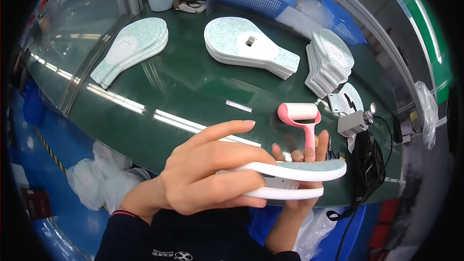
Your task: The person repeatedly picks up white plastic components with a green pattern from a stack on a green workbench. They use a pink lint roller to roll over the patterned surface and the edges of each component, then place the finished item back onto the stack. The process is repeated for multiple units.
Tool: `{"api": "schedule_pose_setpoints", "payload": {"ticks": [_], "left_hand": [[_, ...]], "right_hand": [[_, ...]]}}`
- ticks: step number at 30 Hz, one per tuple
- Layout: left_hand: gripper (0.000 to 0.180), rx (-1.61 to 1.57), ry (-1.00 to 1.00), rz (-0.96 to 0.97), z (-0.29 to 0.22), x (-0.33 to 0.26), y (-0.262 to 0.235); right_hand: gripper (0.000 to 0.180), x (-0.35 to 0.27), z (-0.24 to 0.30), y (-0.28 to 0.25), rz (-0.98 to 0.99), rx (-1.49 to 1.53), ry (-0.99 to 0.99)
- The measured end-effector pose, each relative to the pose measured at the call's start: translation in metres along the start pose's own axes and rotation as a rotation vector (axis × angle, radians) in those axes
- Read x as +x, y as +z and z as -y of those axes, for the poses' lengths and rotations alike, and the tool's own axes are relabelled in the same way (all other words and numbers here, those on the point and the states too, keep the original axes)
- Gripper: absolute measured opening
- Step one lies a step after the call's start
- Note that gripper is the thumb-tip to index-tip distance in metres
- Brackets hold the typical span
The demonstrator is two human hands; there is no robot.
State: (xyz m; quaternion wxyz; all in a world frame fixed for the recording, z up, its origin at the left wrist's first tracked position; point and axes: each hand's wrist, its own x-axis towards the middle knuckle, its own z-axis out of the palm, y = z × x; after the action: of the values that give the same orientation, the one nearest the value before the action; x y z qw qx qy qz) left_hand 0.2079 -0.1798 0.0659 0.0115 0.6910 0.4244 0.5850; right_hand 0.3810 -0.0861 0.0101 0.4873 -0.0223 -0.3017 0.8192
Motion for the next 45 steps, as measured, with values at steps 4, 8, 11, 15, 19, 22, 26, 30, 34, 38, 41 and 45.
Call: {"api": "schedule_pose_setpoints", "payload": {"ticks": [4,8,11,15,19,22,26,30,34,38,41,45], "left_hand": [[0.025,0.025,-0.018,0.079,-0.011,0.005,-0.007],[0.026,0.072,0.031,0.130,-0.011,0.002,-0.010],[0.027,0.084,0.087,0.161,-0.011,0.004,-0.008],[0.044,0.157,0.233,0.011,-0.002,-0.001,-0.001],[0.095,-0.113,-0.184,-0.115,0.004,-0.010,-0.009],[0.071,-0.163,-0.303,-0.084,-0.004,-0.016,-0.006],[0.045,-0.170,-0.236,-0.052,-0.005,-0.010,-0.006],[0.037,-0.074,-0.268,-0.044,-0.003,-0.018,-0.010],[0.022,0.157,-0.171,0.062,-0.004,-0.012,-0.014],[0.013,0.289,-0.158,0.083,-0.016,-0.006,-0.011],[0.015,0.331,-0.150,0.117,-0.018,-0.008,-0.009],[0.012,0.317,-0.165,0.096,-0.018,-0.010,-0.011]], "right_hand": [[0.074,0.008,0.017,0.013,-0.019,-0.665,-0.349],[0.083,0.009,0.024,0.047,0.078,-1.199,-0.572],[0.060,0.011,0.042,0.057,0.415,-1.610,-0.566],[0.021,0.014,0.027,0.054,0.292,-1.368,-0.572],[0.016,-0.001,0.023,0.037,-0.197,-0.925,-0.525],[0.020,-0.003,0.020,0.034,-0.214,-0.716,-0.490],[0.031,-0.010,0.025,0.038,-0.272,-0.737,-0.396],[0.029,-0.006,0.012,0.017,-0.218,-0.778,-0.323],[0.031,0.000,0.015,-0.012,0.198,-0.985,-0.293],[0.015,-0.001,0.003,-0.005,0.009,-1.037,-0.242],[0.016,0.000,0.001,-0.007,-0.007,-1.020,-0.234],[0.017,0.002,0.003,-0.004,0.034,-1.063,-0.263]]}}
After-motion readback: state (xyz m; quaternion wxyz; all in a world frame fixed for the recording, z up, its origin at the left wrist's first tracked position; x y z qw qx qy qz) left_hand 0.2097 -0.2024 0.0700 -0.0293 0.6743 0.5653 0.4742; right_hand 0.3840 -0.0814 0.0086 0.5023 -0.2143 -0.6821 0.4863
